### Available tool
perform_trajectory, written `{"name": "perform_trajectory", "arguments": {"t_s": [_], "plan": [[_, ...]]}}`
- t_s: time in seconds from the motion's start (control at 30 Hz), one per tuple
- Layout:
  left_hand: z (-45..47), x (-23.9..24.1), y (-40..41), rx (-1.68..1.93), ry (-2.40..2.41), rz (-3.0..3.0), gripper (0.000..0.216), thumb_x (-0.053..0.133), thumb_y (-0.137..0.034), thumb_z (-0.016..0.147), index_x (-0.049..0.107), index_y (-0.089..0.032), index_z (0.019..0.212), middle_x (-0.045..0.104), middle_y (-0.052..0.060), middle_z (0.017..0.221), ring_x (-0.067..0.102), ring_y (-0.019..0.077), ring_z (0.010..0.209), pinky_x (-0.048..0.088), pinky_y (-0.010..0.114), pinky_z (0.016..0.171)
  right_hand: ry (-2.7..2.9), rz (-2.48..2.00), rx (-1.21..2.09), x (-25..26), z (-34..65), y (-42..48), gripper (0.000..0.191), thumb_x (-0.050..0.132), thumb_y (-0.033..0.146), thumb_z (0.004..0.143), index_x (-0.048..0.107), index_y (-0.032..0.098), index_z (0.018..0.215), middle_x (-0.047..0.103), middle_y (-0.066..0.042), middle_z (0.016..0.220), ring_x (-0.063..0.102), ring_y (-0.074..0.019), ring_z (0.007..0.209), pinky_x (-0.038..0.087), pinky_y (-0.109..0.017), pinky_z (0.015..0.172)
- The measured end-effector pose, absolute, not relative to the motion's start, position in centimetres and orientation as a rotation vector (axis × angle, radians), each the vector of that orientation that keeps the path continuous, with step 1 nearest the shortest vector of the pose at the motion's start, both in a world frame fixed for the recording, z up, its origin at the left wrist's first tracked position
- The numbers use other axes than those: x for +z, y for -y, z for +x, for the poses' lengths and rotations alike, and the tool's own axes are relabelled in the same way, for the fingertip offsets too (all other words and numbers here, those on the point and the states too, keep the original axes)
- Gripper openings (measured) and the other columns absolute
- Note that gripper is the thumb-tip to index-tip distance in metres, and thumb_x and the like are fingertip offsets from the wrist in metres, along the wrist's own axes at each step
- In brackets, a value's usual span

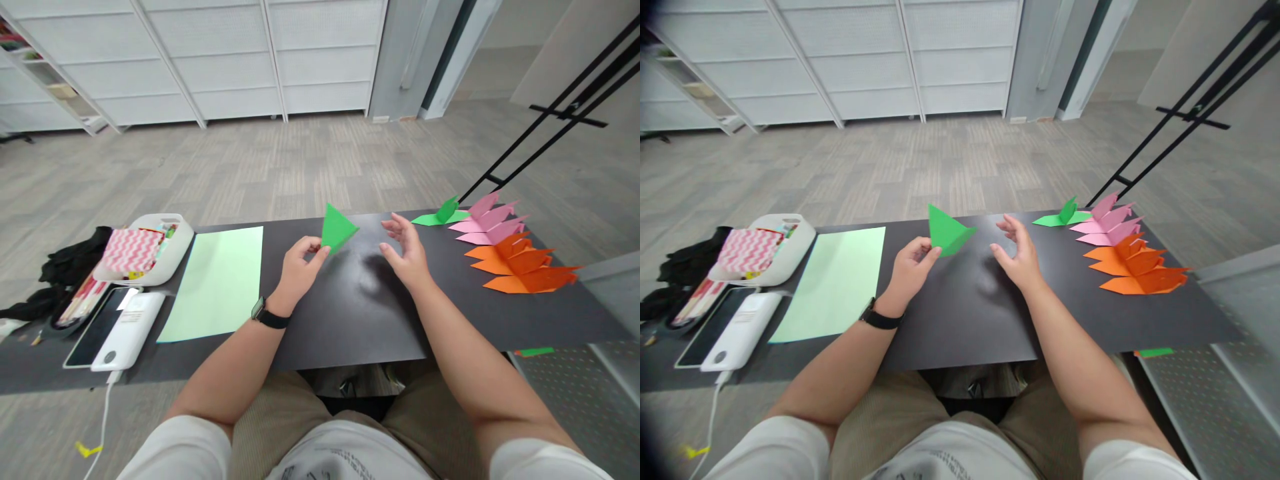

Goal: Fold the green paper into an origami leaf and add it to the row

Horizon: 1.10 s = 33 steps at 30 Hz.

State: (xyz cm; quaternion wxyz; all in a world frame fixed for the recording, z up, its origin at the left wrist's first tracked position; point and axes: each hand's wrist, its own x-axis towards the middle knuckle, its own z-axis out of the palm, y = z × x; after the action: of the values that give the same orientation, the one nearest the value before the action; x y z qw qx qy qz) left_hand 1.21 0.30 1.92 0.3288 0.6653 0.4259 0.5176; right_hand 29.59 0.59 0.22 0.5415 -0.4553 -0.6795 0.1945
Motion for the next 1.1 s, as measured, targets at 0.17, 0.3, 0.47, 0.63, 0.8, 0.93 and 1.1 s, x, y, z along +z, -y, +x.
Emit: {"name": "perform_trajectory", "arguments": {"t_s": [0.17, 0.3, 0.47, 0.63, 0.8, 0.93, 1.1], "plan": [[1.7, 1.0, -1.1, 1.324, -0.948, 1.226, 0.042, 0.084, -0.055, 0.088, 0.060, -0.021, 0.093, 0.066, -0.001, 0.085, 0.060, 0.0124, 0.076, 0.051, 0.026, 0.078, 1.480, -1.011, 1.088, -0.1, 28.3, -0.7, 0.084, 0.073, 0.077, 0.088, 0.046, 0.035, 0.156, 0.071, -0.011, 0.135, 0.070, -0.0301, 0.122, 0.059, -0.051, 0.103], [1.5, 0.0, -1.5, 1.188, -1.051, 1.264, 0.048, 0.083, -0.054, 0.087, 0.060, -0.021, 0.112, 0.067, 0.000, 0.089, 0.063, 0.0145, 0.078, 0.053, 0.030, 0.078, 1.246, -1.099, 1.234, -0.1, 28.0, -0.8, 0.084, 0.088, 0.057, 0.081, 0.050, 0.034, 0.152, 0.070, 0.000, 0.098, 0.070, -0.0205, 0.086, 0.061, -0.035, 0.074], [0.7, 0.2, -1.2, 1.322, -1.537, 1.853, 0.071, 0.085, -0.032, 0.087, 0.050, -0.023, 0.147, 0.059, 0.015, 0.140, 0.064, 0.0268, 0.119, 0.054, 0.049, 0.108, 1.117, -1.271, 1.275, -0.5, 28.8, -1.2, 0.088, 0.090, 0.041, 0.073, 0.051, 0.030, 0.151, 0.063, 0.005, 0.087, 0.063, -0.0147, 0.067, 0.059, -0.028, 0.057], [1.3, 0.6, -0.1, 0.953, -1.202, 2.404, 0.035, 0.081, -0.033, 0.094, 0.063, -0.023, 0.122, 0.064, 0.012, 0.133, 0.061, 0.0308, 0.132, 0.050, 0.051, 0.118, 1.058, -1.404, 1.354, -0.4, 29.0, -1.0, 0.086, 0.085, 0.028, 0.077, 0.047, 0.031, 0.154, 0.066, 0.003, 0.097, 0.064, -0.0117, 0.060, 0.062, -0.026, 0.052], [2.1, -0.1, 0.1, 0.625, -1.104, 2.515, 0.048, 0.087, -0.042, 0.090, 0.063, -0.022, 0.126, 0.069, 0.012, 0.137, 0.064, 0.0325, 0.129, 0.045, 0.054, 0.121, 0.994, -1.385, 1.447, 0.7, 28.7, -0.4, 0.074, 0.081, 0.023, 0.081, 0.051, 0.031, 0.148, 0.065, 0.003, 0.095, 0.067, -0.0119, 0.063, 0.064, -0.024, 0.054], [2.2, 0.3, 0.3, 0.543, -1.187, 2.523, 0.035, 0.081, -0.041, 0.096, 0.067, -0.024, 0.123, 0.073, 0.009, 0.137, 0.065, 0.0312, 0.130, 0.041, 0.055, 0.123, 0.963, -1.289, 1.483, 1.1, 29.0, -0.4, 0.053, 0.073, 0.033, 0.090, 0.056, 0.032, 0.140, 0.069, 0.000, 0.102, 0.072, -0.0137, 0.070, 0.066, -0.028, 0.063], [2.1, 1.2, 0.6, 0.547, -1.271, 2.500, 0.012, 0.065, -0.028, 0.104, 0.072, -0.025, 0.113, 0.077, 0.006, 0.125, 0.069, 0.0267, 0.119, 0.040, 0.052, 0.122, 1.349, -1.359, 1.089, 0.8, 30.2, -0.5, 0.061, 0.067, 0.023, 0.079, 0.062, 0.033, 0.139, 0.067, -0.007, 0.130, 0.075, -0.0233, 0.101, 0.067, -0.044, 0.087]]}}
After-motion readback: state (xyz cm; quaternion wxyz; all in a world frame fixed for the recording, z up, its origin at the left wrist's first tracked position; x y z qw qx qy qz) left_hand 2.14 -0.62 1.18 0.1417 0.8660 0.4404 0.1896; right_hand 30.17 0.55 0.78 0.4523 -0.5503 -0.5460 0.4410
